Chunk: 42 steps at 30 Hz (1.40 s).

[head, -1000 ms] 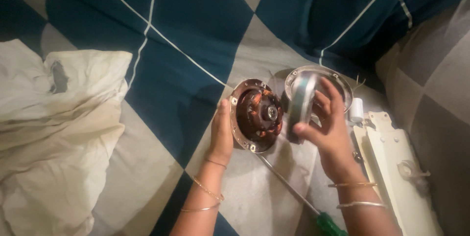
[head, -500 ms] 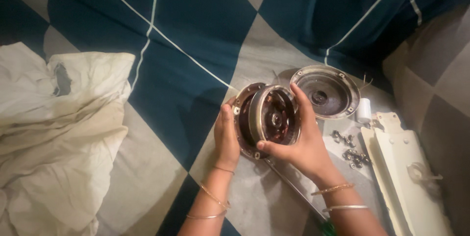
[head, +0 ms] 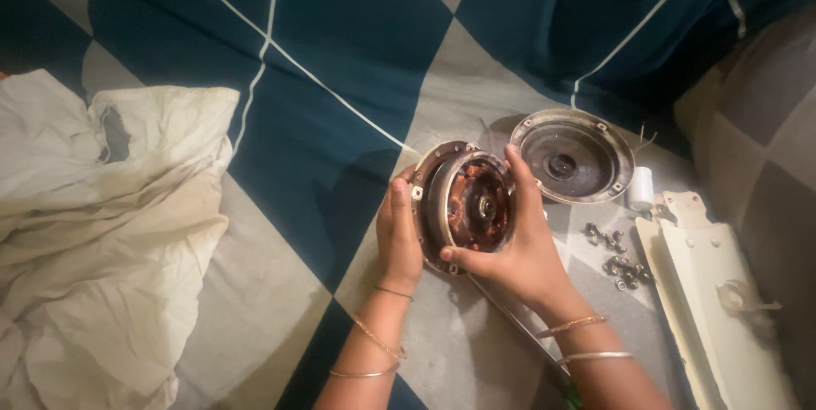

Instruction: The person assembles an electric fan motor by placing a metal ring into the stator, aligning the housing halves, and securing them with screws using a screwdriver. The person then tightens the screws in sequence.

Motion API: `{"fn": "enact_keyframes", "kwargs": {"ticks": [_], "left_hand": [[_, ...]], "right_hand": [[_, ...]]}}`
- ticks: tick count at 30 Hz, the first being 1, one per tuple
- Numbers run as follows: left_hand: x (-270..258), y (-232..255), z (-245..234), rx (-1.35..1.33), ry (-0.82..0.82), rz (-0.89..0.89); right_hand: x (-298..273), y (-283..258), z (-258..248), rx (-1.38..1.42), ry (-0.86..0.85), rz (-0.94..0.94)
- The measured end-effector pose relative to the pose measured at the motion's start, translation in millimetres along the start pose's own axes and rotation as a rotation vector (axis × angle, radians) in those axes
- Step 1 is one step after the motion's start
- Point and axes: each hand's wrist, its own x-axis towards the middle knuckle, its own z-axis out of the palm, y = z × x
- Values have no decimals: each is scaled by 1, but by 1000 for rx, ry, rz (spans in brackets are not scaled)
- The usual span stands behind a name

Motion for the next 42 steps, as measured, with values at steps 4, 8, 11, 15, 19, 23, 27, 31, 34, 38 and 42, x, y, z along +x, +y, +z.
{"fn": "enact_keyframes", "kwargs": {"ticks": [4,8,11,15,19,23,27,31,34,38,42], "left_hand": [[-1,1,0,26,10,6],[-2,3,2,-8,4,34],[-2,8,3,135,1,73],[0,18,5,146,-8,-9],[3,31,9,321,3,-12],[4,37,13,452,73,-34],[6,36,13,389,52,-42],[5,34,13,397,53,-28],[5,32,13,399,56,-47],[7,31,11,437,58,-35],[8,31,12,387,58,-32]], "right_hand": [[1,1,4,57,-12,1],[3,2,8,22,-20,1],[4,2,8,23,-36,24],[3,2,9,58,-70,49],[4,0,8,107,-99,77],[2,4,3,-24,-97,48],[1,8,-4,-232,51,-165],[-1,8,-6,-133,-96,-105],[-3,5,-2,-122,-98,-102],[-1,2,-4,-104,-104,-89],[5,2,-16,-105,73,-134]]}}
